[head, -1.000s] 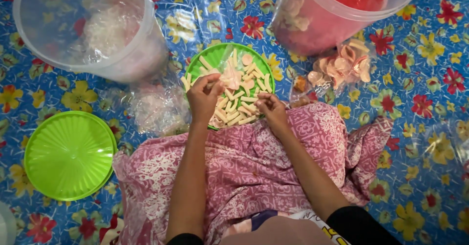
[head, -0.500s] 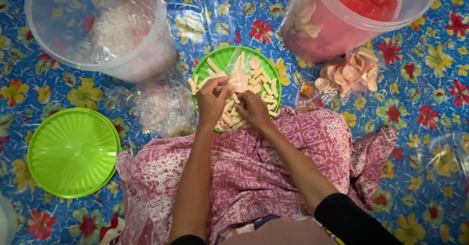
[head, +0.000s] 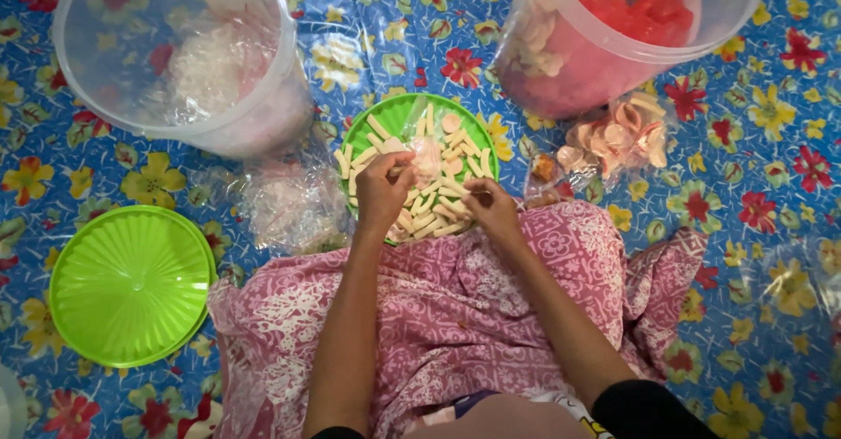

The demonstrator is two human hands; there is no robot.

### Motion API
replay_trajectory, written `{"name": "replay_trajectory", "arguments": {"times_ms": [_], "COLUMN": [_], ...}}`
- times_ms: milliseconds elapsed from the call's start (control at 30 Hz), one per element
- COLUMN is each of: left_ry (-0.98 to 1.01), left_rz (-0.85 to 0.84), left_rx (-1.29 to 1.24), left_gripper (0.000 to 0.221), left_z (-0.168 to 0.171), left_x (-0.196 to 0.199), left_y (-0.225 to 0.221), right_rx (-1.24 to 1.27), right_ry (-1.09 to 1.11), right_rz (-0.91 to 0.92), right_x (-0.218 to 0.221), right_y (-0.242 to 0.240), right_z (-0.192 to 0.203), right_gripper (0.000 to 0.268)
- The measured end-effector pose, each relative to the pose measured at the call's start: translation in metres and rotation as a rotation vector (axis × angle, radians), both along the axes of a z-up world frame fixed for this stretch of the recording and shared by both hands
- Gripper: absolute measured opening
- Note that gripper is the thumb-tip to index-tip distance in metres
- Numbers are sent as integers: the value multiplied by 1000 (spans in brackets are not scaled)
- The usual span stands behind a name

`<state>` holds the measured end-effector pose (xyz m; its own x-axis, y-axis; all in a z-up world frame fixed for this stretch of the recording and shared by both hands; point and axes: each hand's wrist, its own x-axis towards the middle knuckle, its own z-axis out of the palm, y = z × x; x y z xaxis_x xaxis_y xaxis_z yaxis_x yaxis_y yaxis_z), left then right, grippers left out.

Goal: Picking up small food pieces from a plate and placing them into a plastic bag

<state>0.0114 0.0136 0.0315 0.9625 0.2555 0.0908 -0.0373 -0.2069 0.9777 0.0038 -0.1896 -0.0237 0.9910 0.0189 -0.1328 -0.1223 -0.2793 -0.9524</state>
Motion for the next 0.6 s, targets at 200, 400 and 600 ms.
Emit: {"name": "replay_trajectory", "arguments": {"times_ms": [200, 400, 600], "left_ry": [95, 132, 101], "left_rz": [-126, -225, -267], "left_rx": [97, 15, 68], "left_gripper": [22, 24, 24], "left_z": [-21, -25, -17], "left_x": [-2, -5, -9], "left_y": [-3, -4, -6], "right_rx": [442, 450, 350], "right_ry": [133, 65, -50], "right_rz": [-261, -243, -207], "right_x": [-10, -5, -7], "right_y": [-25, -24, -25], "right_z": [-7, -31, -42], "right_gripper": [31, 31, 26]}}
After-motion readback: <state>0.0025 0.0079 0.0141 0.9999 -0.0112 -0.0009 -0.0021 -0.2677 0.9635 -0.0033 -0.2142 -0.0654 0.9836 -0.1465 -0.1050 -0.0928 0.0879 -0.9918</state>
